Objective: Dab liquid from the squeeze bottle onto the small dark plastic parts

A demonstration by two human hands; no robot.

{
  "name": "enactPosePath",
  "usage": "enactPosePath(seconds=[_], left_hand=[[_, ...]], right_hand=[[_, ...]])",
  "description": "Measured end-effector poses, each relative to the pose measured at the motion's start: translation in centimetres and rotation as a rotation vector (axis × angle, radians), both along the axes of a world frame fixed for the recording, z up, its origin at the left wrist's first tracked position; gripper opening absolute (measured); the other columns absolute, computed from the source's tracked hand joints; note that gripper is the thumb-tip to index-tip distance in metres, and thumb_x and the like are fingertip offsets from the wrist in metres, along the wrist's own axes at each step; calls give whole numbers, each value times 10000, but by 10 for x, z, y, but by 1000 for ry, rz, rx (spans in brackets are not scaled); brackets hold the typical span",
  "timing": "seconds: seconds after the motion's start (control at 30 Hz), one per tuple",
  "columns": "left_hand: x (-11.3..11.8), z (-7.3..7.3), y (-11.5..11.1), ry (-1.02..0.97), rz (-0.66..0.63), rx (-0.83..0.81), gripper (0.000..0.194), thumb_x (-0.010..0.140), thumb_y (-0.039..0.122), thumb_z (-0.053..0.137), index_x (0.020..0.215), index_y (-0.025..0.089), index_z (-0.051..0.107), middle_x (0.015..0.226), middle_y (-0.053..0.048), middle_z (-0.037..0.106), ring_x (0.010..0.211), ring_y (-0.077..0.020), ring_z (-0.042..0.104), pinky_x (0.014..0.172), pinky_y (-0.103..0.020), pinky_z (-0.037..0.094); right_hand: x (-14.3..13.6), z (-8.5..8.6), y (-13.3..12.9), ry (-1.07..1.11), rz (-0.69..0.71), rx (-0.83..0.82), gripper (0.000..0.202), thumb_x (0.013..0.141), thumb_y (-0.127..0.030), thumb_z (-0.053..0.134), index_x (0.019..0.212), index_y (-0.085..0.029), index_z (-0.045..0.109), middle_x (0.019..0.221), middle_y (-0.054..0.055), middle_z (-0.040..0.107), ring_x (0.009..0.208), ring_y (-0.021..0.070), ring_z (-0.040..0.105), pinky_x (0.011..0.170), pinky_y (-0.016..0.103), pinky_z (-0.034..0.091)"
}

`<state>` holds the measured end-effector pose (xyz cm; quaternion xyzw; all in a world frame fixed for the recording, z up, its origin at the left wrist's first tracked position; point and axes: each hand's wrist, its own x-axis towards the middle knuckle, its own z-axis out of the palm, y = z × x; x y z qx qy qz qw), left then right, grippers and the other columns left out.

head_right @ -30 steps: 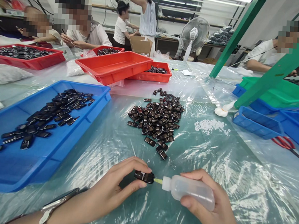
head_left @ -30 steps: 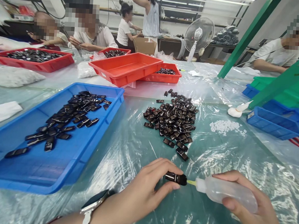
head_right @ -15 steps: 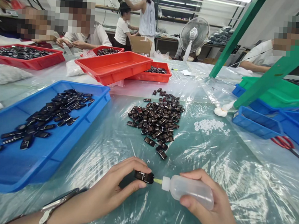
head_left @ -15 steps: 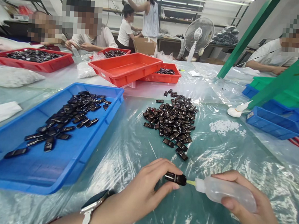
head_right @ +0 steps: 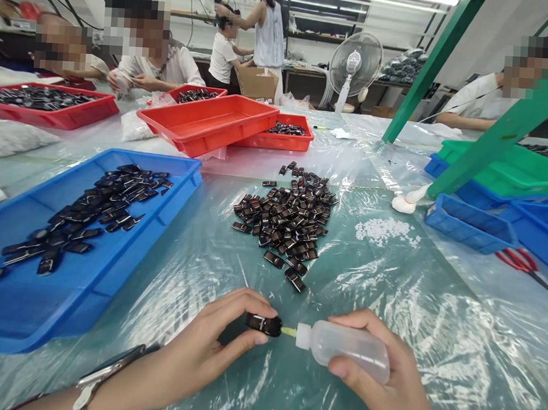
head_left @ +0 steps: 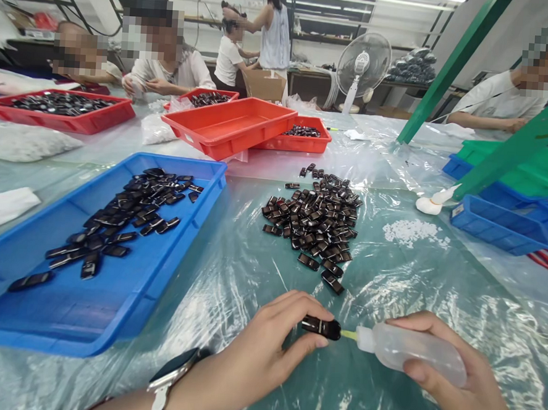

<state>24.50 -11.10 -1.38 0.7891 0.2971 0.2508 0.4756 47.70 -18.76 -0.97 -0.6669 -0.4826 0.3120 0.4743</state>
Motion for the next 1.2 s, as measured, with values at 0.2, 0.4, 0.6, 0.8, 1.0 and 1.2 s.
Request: enactPosePath(seconds=[0.2, 0.4, 0.6, 0.8, 1.0, 1.2], left_hand=[[1, 3, 0, -17, 6, 14, 141, 1000, 262, 514, 1134, 272, 554, 1097, -18, 620, 1033, -178, 598, 888, -313, 492], [1, 6, -1, -9, 2, 25, 128, 997, 250, 516, 1118, 257, 555, 1080, -27, 629, 1023, -190, 602, 880, -326, 493], [1, 4, 0, -11, 5, 40, 126, 994, 242, 521, 1114, 255, 556, 1097, -28, 630, 1036, -191, 599, 887, -329, 491], [0, 6, -1, -11, 2, 28, 120, 996, 237, 521, 1111, 260, 548, 1089, -12, 624, 1037, -176, 593, 894, -314, 480], [0, 4, 0, -8, -1, 23, 127, 1001, 252, 515, 1125, 276, 533, 1103, -6, 609, 1044, -171, 584, 888, -304, 478], [0, 5, -1, 25, -13, 17, 144, 1014, 255, 484, 1149, 295, 514, 1113, 0, 596, 1041, -171, 576, 880, -302, 478]], right_hand=[[-1, 1, 0, 21, -18, -24, 393, 640, -696, 726, 759, -321, 719, 683, -19, 639, 552, 161, 565, 469, 224, 417], [-6, 6, 0, 22, -41, -42, 414, 631, -725, 710, 728, -323, 723, 661, -12, 616, 525, 149, 545, 441, 209, 397], [-7, 6, 0, 57, -44, -36, 409, 609, -712, 731, 730, -322, 724, 649, -18, 618, 523, 147, 542, 456, 210, 398], [-8, 6, 0, 49, -59, -55, 425, 591, -740, 721, 719, -335, 726, 663, -22, 628, 517, 147, 535, 448, 215, 399], [-9, 5, 0, 75, -63, -37, 415, 595, -749, 710, 735, -358, 717, 604, -36, 580, 454, 108, 426, 439, 206, 355], [-7, 2, 1, 93, -64, -39, 437, 560, -748, 732, 734, -348, 727, 598, -26, 571, 458, 115, 434, 435, 213, 352]])
